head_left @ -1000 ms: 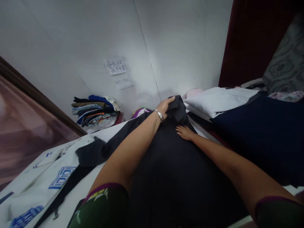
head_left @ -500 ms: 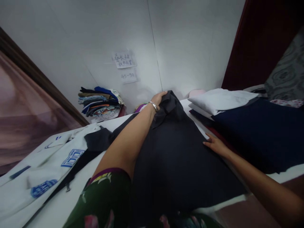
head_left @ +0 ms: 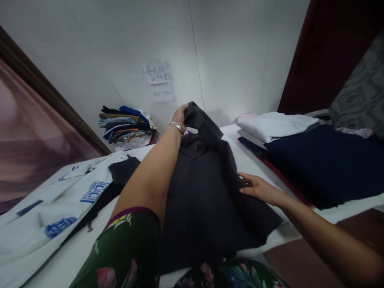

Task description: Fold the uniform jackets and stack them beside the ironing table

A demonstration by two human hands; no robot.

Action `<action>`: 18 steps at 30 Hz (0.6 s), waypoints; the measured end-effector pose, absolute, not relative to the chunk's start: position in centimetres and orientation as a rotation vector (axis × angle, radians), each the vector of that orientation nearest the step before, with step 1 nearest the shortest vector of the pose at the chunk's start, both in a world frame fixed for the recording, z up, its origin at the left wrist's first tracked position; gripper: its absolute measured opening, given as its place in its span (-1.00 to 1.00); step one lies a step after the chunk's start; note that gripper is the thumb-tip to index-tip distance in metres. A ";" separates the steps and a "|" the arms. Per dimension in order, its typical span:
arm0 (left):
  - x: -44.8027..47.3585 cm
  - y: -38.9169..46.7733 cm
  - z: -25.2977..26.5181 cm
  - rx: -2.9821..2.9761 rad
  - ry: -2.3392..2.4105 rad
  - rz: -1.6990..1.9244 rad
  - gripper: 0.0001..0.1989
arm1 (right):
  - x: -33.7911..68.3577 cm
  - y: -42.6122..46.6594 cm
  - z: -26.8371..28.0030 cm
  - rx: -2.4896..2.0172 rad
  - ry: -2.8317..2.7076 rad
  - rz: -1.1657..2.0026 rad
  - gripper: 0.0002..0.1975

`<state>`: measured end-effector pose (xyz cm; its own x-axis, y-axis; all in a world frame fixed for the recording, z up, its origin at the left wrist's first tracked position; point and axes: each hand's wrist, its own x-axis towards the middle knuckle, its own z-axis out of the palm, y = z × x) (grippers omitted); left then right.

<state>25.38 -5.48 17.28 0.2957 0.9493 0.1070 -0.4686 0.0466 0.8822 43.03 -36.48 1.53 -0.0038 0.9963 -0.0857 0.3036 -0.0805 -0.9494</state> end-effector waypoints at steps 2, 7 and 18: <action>23.5 -5.5 17.9 0.984 0.619 1.248 -0.86 | 40.7 -35.5 1.4 -1.487 -1.490 1.149 -0.27; 19.0 -6.0 18.3 0.896 0.665 1.352 -0.88 | 34.7 -33.2 -1.0 -1.445 -1.710 1.237 -0.28; 12.6 -6.2 15.2 0.798 0.741 1.344 -0.91 | 31.5 -33.3 -4.3 -1.521 -1.856 1.182 -0.34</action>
<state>12.64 -6.21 15.17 0.0882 0.9961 -0.0082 -0.5381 0.0546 0.8411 31.53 -33.29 -4.26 -0.2810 0.9457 -0.1631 0.5478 0.0185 -0.8364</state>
